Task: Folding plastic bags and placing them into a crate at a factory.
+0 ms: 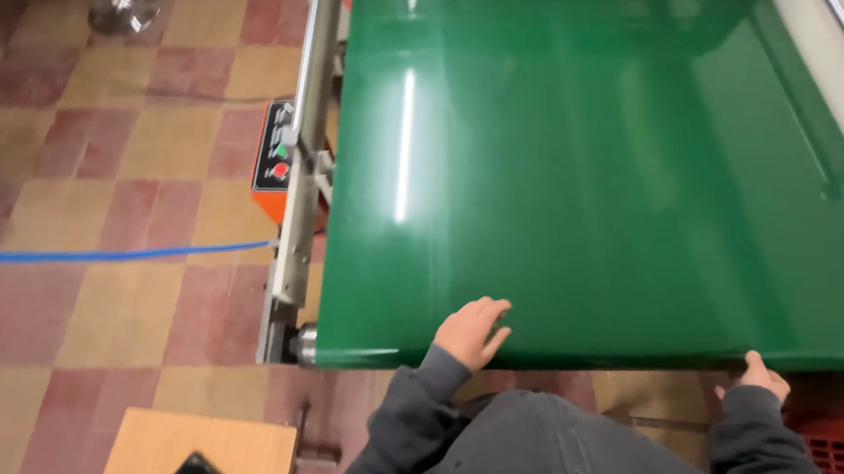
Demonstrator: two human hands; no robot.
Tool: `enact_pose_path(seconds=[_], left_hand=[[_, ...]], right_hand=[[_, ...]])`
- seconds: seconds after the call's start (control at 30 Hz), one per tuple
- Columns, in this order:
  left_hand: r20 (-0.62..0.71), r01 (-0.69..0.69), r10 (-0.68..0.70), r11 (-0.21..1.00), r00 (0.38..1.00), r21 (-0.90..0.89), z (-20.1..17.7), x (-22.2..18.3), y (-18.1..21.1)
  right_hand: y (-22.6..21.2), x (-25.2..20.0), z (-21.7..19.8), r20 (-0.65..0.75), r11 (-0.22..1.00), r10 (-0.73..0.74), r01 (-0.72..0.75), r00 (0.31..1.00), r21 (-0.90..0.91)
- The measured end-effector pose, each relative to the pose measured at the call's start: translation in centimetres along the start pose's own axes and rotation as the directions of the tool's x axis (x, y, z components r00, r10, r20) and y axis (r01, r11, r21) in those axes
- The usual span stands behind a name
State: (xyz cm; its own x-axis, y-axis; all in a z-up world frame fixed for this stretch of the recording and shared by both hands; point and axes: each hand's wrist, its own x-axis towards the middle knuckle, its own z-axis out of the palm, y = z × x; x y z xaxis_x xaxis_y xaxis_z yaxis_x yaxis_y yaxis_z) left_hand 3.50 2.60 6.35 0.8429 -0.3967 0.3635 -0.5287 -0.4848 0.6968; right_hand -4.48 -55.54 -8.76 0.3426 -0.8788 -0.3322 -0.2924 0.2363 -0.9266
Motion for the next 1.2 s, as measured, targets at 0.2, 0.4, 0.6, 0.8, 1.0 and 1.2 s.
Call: enact_pose_path(seconds=[0.2,0.4,0.6,0.8,1.0,1.2], left_hand=[[0.023,-0.037,0.038,0.998,0.999,-0.053,1.5,1.0,-0.6],[0.036,-0.107,0.108,0.993,0.993,-0.052,3.5,1.4,-0.4],[0.136,-0.157,0.165,0.985,0.977,-0.066,5.2,2.4,0.9],[0.218,-0.282,0.291,0.957,0.931,-0.072,8.1,3.2,3.0],[0.337,-0.473,0.453,0.881,0.825,-0.027,11.2,5.0,5.5],[0.625,-0.599,0.413,0.793,0.663,0.111,14.9,7.8,7.9]], right_hand=[[-1.1,1.2,0.9,-0.241,0.98,0.061,-0.104,0.969,-0.172],[-1.9,1.2,0.9,-0.27,0.983,0.145,-0.169,0.952,-0.069],[-1.9,-1.6,0.1,-0.188,0.995,-0.011,-0.008,0.982,-0.102],[-1.0,-2.0,-0.9,0.025,0.997,-0.058,0.059,0.998,-0.046],[-0.4,-4.1,-0.8,0.123,0.999,-0.005,-0.001,0.992,0.049],[-0.6,-6.7,0.4,0.067,0.995,-0.015,0.008,0.998,0.1]])
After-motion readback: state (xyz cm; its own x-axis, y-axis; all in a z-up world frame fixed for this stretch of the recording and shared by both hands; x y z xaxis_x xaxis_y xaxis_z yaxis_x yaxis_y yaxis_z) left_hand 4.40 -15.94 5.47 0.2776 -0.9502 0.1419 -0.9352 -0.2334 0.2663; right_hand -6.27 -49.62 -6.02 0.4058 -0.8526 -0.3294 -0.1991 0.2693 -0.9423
